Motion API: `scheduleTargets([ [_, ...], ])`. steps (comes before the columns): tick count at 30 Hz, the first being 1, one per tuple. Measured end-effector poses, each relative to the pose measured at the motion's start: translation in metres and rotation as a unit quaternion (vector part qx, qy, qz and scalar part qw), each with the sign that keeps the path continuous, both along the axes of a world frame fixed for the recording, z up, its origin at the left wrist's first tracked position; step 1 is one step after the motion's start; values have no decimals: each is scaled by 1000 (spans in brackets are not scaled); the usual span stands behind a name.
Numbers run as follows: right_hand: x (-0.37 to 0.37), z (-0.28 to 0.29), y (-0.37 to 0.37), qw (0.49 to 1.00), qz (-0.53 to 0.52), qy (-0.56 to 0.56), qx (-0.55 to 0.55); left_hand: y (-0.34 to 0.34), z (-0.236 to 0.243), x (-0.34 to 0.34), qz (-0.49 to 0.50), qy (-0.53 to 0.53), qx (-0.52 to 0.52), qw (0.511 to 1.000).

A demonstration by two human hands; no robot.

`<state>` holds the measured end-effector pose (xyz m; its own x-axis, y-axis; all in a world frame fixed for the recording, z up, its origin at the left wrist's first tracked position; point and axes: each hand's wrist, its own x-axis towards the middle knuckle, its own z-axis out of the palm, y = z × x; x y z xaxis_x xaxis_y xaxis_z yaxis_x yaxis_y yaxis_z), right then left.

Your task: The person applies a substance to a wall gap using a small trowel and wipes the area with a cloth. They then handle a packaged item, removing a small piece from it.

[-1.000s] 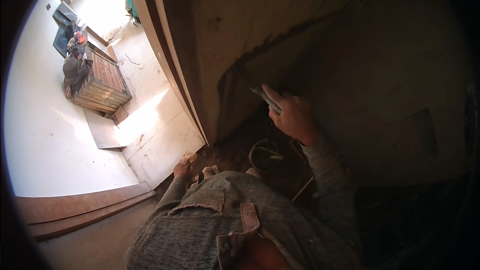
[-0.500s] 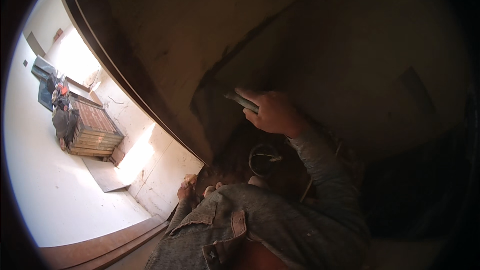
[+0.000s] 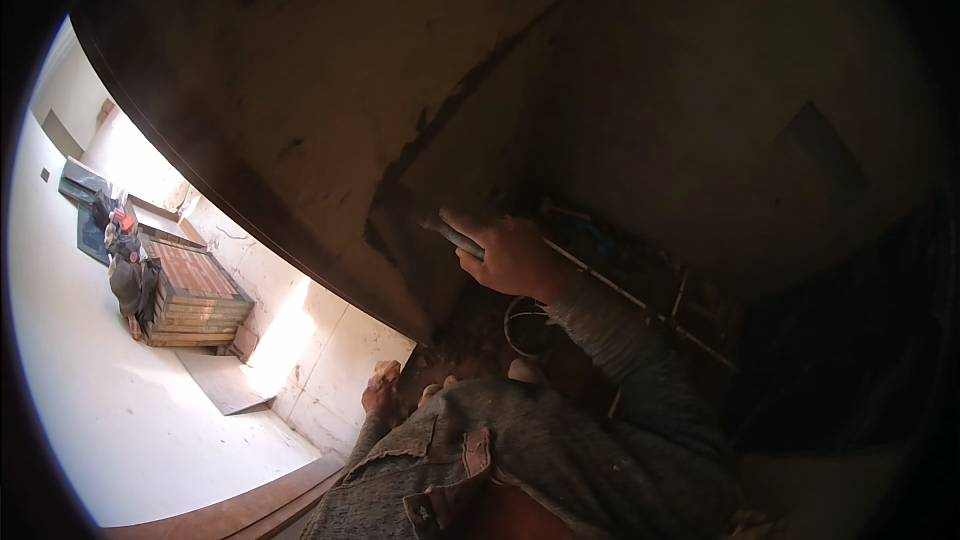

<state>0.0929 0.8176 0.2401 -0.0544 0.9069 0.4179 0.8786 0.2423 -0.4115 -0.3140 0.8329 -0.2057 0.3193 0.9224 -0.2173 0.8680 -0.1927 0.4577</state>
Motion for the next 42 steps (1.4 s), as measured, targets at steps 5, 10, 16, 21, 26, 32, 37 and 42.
scheduleTargets([
  [5, -6, -3, -10, 999, -5, 35, 4, 12, -9, 2, 13, 59, -36, 998],
  [10, 1, -38, -25, 970, 31, 237, 46, 10, -29, -7, 21, 106, -86, 990],
  [16, 28, -94, -71, 871, -188, 439, -118, 7, -13, 3, 113, 71, -194, 972],
  [21, 56, -137, -113, 770, -281, 564, -96, 9, -27, -6, 147, 23, -237, 960],
  [26, 106, -185, -158, 701, -364, 603, -109, 17, 14, 35, 100, 52, -229, 967],
  [32, 144, -284, -182, 626, -529, 550, -162, 33, -30, 24, 105, 75, -246, 961],
  [37, 183, -385, -216, 666, -345, 574, -328, 36, 35, 91, 101, 130, -235, 958],
  [42, 171, -538, -254, 671, -271, 589, -359, 34, 54, 102, -13, 182, -217, 959],
])
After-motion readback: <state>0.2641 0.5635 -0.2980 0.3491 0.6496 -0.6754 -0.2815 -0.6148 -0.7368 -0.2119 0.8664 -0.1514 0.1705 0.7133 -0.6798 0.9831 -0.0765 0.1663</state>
